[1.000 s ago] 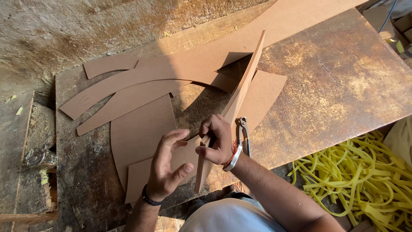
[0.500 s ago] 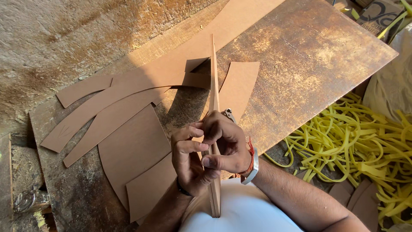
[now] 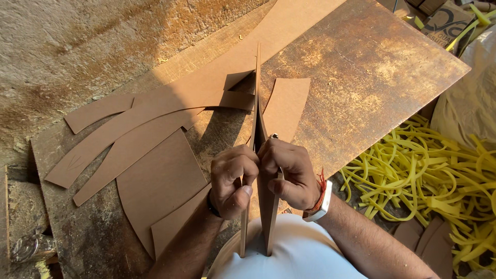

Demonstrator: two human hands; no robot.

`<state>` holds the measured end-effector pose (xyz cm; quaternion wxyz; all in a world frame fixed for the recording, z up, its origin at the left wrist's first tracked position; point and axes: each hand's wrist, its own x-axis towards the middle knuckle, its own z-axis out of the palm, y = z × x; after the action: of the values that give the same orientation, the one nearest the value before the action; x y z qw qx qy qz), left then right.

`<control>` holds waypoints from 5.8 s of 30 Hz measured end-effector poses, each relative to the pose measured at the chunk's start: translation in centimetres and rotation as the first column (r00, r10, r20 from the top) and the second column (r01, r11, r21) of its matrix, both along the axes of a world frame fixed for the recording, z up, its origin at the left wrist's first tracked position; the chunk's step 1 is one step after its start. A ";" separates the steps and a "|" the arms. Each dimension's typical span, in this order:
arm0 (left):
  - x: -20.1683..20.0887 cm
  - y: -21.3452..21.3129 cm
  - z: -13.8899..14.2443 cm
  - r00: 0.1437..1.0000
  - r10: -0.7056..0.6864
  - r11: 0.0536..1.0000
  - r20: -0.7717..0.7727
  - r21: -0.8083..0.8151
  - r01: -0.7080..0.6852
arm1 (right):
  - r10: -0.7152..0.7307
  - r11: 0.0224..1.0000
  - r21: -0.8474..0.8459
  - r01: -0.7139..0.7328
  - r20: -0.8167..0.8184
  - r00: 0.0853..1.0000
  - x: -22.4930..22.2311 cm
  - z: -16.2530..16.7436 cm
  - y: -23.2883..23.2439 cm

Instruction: The person uses a handheld hole punch to make holes in curved brown cardboard pieces. They repeatedly pick up pieces from the floor, place them on a wooden workbench, punch holes, and return the pieces to the floor.

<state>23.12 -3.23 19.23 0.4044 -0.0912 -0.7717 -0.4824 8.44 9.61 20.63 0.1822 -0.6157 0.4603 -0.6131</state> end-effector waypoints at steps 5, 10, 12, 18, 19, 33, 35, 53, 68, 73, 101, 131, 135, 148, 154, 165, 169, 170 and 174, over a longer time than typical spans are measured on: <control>-0.3 -2.3 -0.5 0.977 -0.207 0.977 0.045 0.052 0.204 | 0.049 0.996 -0.079 -0.031 0.233 0.971 -0.4 -2.6 -1.0; 4.1 -9.3 0.0 0.940 -0.025 0.883 -0.339 0.434 0.180 | 0.081 0.905 -0.369 0.210 0.637 0.767 -9.8 -6.0 3.3; 6.7 -12.3 -0.4 0.955 0.063 0.891 -0.290 0.447 0.077 | 0.127 0.934 -0.346 0.089 0.555 0.822 -16.8 -6.5 7.0; 7.8 -12.9 -5.4 0.992 0.059 0.929 0.108 0.358 -0.094 | 0.107 0.858 -0.486 0.167 0.486 0.867 -26.8 -11.9 11.5; 7.8 -12.6 -5.8 0.989 0.077 0.942 0.130 0.317 -0.115 | 0.094 0.798 -0.553 0.241 0.508 0.856 -27.8 -12.2 11.4; 3.3 -7.8 -9.9 0.820 0.157 0.975 0.551 -0.218 -0.040 | -0.605 0.687 0.288 0.668 0.736 0.305 -25.5 -28.7 -3.9; 1.6 -5.9 -11.3 0.733 0.197 0.957 0.651 -0.291 0.001 | -0.916 0.401 0.361 0.842 0.126 0.381 -23.0 -30.5 -3.0; 17.2 -7.4 -13.5 0.967 0.246 0.901 0.061 0.354 -0.251 | -0.448 0.213 0.956 -0.204 0.281 0.849 -8.2 -32.1 -6.2; 33.4 -2.5 -28.6 0.152 -0.191 0.256 0.970 0.199 -0.946 | 0.424 0.679 0.371 -0.633 0.505 0.752 2.1 -21.4 -15.5; 33.2 -4.7 -29.9 0.020 -0.128 0.410 0.992 0.072 -0.909 | 0.587 0.603 -0.017 -0.798 0.686 0.429 4.0 -15.7 -18.2; 27.6 -8.7 -17.1 -0.463 0.247 0.459 0.851 -0.524 -0.718 | 0.127 -0.359 0.777 -0.517 0.589 0.798 -1.1 -22.9 -30.2; 28.8 -11.7 -20.2 -0.496 0.394 0.463 0.774 -0.634 -0.620 | -0.013 -0.293 0.768 -0.570 0.593 0.805 1.1 -25.7 -28.6; 29.9 -14.0 -20.9 -0.609 0.351 0.481 0.712 -0.695 -0.535 | -0.083 -0.160 0.823 -0.545 0.539 0.838 4.2 -27.7 -26.3; 30.4 -10.5 -28.3 -0.510 0.176 0.274 0.842 -0.539 -0.796 | -0.139 0.084 0.888 -0.452 0.459 0.877 7.0 -29.6 -20.0; 30.1 -8.6 -28.5 -0.522 0.160 0.269 0.838 -0.545 -0.794 | 0.061 0.166 0.916 -0.365 0.359 0.931 5.1 -28.8 -22.1; 17.1 -12.2 -29.9 -0.359 0.370 0.686 0.857 -0.513 -0.516 | 0.211 0.186 0.979 -0.082 0.042 0.977 7.5 -27.0 -23.1; 14.9 -12.8 -28.7 -0.485 0.196 0.754 0.852 -0.447 -0.481 | 0.280 0.617 0.783 -0.082 -0.121 0.952 7.7 -27.6 -23.0; 14.8 -12.8 -28.4 -0.484 0.190 0.755 0.854 -0.442 -0.484 | 0.268 0.425 0.905 -0.027 -0.097 0.959 7.8 -27.6 -23.5; 15.1 -13.1 -27.8 -0.451 0.161 0.774 0.878 -0.396 -0.494 | 0.188 0.043 0.999 0.018 -0.026 0.982 7.8 -26.9 -24.9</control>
<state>38.26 -16.34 -8.53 -0.2384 0.6232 -0.6935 -0.2719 16.24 -15.28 -6.27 0.5572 -0.3894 0.7304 -0.0663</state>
